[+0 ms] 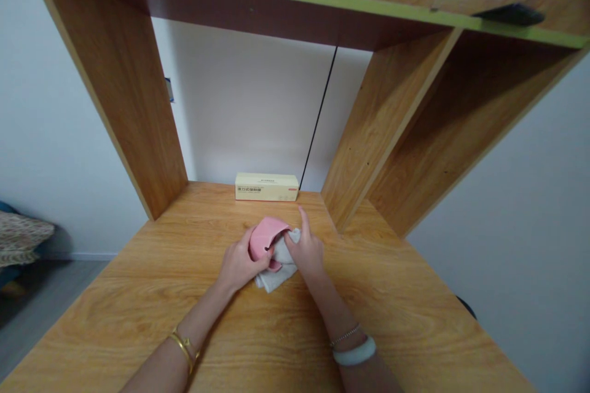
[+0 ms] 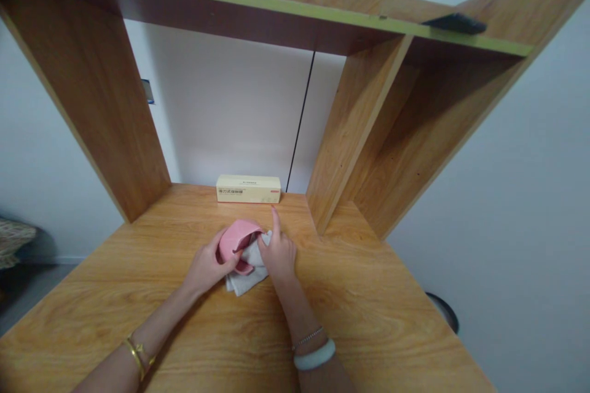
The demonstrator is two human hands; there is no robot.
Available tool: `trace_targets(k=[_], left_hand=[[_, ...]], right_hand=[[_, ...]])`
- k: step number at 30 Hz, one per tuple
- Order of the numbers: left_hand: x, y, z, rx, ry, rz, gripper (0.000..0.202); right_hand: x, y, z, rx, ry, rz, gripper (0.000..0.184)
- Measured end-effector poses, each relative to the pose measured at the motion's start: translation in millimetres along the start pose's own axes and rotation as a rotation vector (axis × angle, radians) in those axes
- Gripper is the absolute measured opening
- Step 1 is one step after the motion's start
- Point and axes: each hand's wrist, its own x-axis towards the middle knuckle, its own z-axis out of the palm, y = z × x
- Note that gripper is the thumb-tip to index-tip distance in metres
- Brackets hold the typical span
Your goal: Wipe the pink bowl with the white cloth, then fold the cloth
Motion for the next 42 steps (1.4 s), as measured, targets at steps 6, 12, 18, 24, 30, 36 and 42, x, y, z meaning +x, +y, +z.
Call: trace_targets(k=[6,12,18,24,30,36,42], left_hand=[[0.6,3.5,-2.4,-0.036,-0.017,0.001,0.063],[-1.9,8.1,4.5,-0.140,0.005,0.038,0.085],[-0.6,4.5,6.1,-0.064,0.059,-0.007,0.075],[-0.9,5.8,-1.7,0.011,-0.002,0.002,0.072],[0.6,-0.6,-1.9,-0.028,-0.018,0.025,0.070],[0.6,4.1,6.2,-0.187,0.011,0.008,0.091],[-2.1,7.2,7.2,-0.078,0.043,-0.059,0.085]], right_hand=[[-2.8,2.8,9.3,0.275,-0.017,0.031,0.066],[-2.5,-0.5,26.1,0.604,0.117,0.079,0.056],[-0.1,-0.1,13.6,0.328,-0.012,0.098,0.062],[1.1,1.5,-0.6,0.031,-0.002,0.033,0.068],[-0.4,3.5,11.1,0.275,-0.041,0.052,0.061],[-0.4,1.4,31.4,0.646,0.074,0.068,0.050],[1.8,4.3,17.6,0.422,0.001,0.067,0.061]])
